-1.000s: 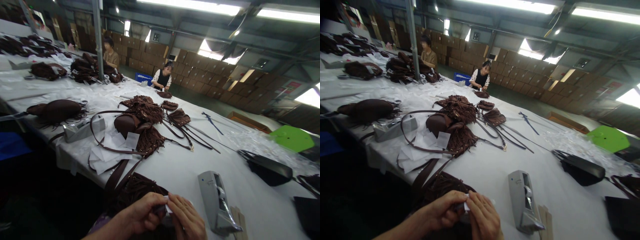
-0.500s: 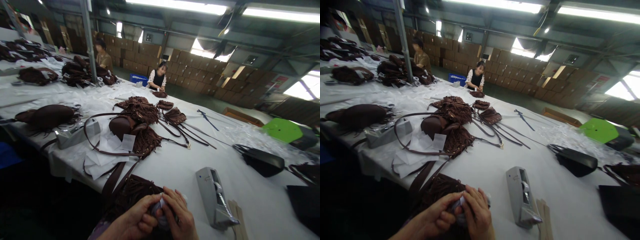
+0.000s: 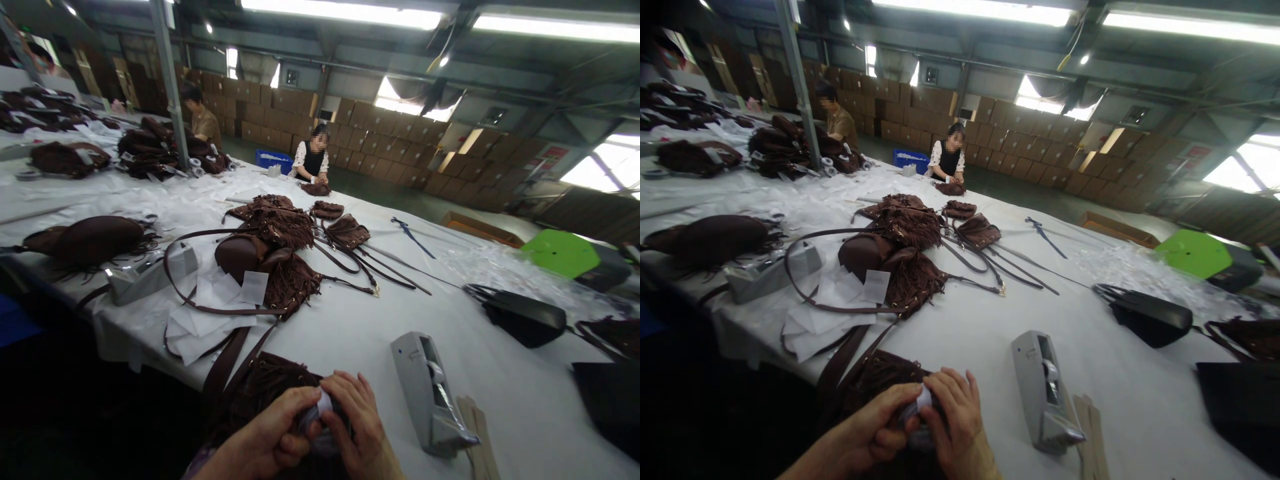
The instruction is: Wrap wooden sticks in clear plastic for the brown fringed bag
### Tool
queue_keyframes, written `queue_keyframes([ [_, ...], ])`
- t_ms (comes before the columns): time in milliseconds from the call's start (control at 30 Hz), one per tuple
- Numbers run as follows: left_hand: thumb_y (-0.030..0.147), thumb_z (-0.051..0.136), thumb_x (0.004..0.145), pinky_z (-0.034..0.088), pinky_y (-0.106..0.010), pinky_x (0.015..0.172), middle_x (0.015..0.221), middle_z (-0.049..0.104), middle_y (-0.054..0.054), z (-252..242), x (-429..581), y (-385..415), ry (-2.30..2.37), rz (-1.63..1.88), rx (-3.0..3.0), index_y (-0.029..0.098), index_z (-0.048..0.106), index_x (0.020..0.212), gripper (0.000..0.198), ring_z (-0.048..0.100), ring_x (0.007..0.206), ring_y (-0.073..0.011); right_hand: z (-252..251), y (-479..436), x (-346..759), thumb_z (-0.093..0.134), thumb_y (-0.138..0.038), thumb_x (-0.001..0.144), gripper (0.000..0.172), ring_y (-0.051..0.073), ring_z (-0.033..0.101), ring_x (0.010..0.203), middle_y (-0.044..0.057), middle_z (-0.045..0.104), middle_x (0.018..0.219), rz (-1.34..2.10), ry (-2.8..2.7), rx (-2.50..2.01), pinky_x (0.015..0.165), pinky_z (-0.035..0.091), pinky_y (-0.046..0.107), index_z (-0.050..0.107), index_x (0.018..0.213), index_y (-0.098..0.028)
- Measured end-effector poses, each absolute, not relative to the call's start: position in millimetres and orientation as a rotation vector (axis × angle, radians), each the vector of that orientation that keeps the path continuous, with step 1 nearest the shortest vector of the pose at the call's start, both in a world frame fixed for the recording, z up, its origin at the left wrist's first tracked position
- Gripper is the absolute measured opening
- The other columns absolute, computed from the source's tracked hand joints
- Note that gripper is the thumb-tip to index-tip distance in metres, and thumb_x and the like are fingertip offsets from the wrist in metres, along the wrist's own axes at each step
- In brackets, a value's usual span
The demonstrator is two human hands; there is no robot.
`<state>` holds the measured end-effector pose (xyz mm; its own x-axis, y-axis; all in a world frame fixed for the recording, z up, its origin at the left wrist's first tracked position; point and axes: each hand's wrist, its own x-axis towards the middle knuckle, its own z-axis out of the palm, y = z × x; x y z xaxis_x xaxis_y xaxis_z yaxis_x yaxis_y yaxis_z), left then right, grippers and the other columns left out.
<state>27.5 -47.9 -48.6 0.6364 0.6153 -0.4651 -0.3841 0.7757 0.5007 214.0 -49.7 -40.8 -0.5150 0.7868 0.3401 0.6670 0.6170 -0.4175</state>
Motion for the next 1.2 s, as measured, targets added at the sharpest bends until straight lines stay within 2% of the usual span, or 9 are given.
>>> queue_keyframes([
  [133,0.061,0.068,0.068,0.003,-0.016,0.029,0.057,0.05,0.009,-50.4,29.1,-50.7,0.716,0.619,0.471,0.021,0.045,0.083,0.048,0.022,0.028,0.001,-34.0,-49.3,209.6,0.046,-0.026,0.098,0.036,0.022,0.06,0.106,0.005,0.064,0.119,0.492,-2.337,-1.109,0.094,0.046,0.041,0.044,0.133,-0.027],
  [300,0.063,0.06,0.076,0.006,-0.016,0.027,0.061,0.05,0.01,-60.6,34.8,-52.4,0.78,0.678,0.546,0.023,0.042,0.086,0.045,0.024,0.028,0.0,-38.4,-48.5,204.9,0.046,-0.018,0.095,0.027,0.021,0.061,0.095,0.004,0.068,0.106,0.442,-2.26,-1.114,0.085,0.047,0.038,0.052,0.12,-0.024],
  [433,0.066,0.059,0.076,0.006,-0.016,0.025,0.064,0.052,0.01,-59.6,34.2,-50.9,0.783,0.699,0.622,0.024,0.039,0.092,0.048,0.023,0.026,-0.0007,-44.4,-47.5,203.8,0.045,-0.019,0.096,0.021,0.02,0.061,0.087,0.003,0.069,0.099,0.433,-2.212,-1.154,0.08,0.048,0.036,0.055,0.113,-0.024],
  [567,0.068,0.058,0.075,0.009,-0.019,0.025,0.071,0.057,0.007,-61.4,32.6,-48.9,0.796,0.677,0.745,0.023,0.041,0.095,0.052,0.024,0.025,-0.0013,-51.0,-46.1,205.9,0.046,-0.021,0.096,0.02,0.021,0.062,0.087,0.004,0.07,0.098,0.411,-2.217,-1.202,0.081,0.048,0.037,0.056,0.113,-0.022],
  [633,0.066,0.054,0.079,0.016,-0.02,0.029,0.072,0.057,0.006,-65.6,32.0,-47.6,0.855,0.703,0.81,0.021,0.044,0.095,0.048,0.027,0.029,-0.0019,-52.8,-46.0,206.8,0.047,-0.022,0.096,0.02,0.021,0.063,0.087,0.005,0.071,0.099,0.409,-2.223,-1.217,0.081,0.049,0.038,0.057,0.113,-0.021],
  [700,0.059,0.052,0.084,0.03,-0.019,0.041,0.073,0.056,0.004,-68.8,29.9,-45.8,0.917,0.765,0.955,0.018,0.051,0.091,0.042,0.04,0.043,-0.0047,-51.8,-46.6,206.8,0.049,-0.024,0.095,0.02,0.022,0.064,0.088,0.005,0.071,0.1,0.428,-2.226,-1.22,0.081,0.05,0.037,0.058,0.113,-0.021],
  [767,0.05,0.054,0.086,0.036,-0.02,0.056,0.073,0.055,0.002,-69.2,26.0,-43.2,0.965,0.79,1.145,0.015,0.058,0.084,0.036,0.047,0.061,-0.0087,-48.3,-47.8,206.1,0.05,-0.026,0.095,0.02,0.021,0.065,0.09,0.005,0.072,0.101,0.468,-2.225,-1.221,0.08,0.05,0.036,0.059,0.113,-0.022],
  [1033,0.028,0.053,0.078,0.031,-0.022,0.056,0.067,0.053,0.002,-64.6,25.3,-37.9,1.068,0.701,1.236,0.012,0.064,0.078,0.02,0.043,0.063,-0.0118,-40.0,-50.3,204.3,0.05,-0.028,0.096,0.021,0.02,0.066,0.088,0.005,0.073,0.099,0.534,-2.254,-1.181,0.084,0.051,0.036,0.061,0.113,-0.023],
  [1200,0.039,0.055,0.081,0.038,-0.025,0.062,0.069,0.06,-0.002,-69.2,29.0,-47.2,1.096,0.78,1.245,0.013,0.067,0.075,0.03,0.051,0.067,-0.0161,-35.8,-57.4,221.3,0.054,-0.035,0.094,0.038,0.023,0.061,0.111,0.01,0.066,0.12,0.48,-2.142,-1.254,0.097,0.051,0.04,0.053,0.13,-0.022],
])
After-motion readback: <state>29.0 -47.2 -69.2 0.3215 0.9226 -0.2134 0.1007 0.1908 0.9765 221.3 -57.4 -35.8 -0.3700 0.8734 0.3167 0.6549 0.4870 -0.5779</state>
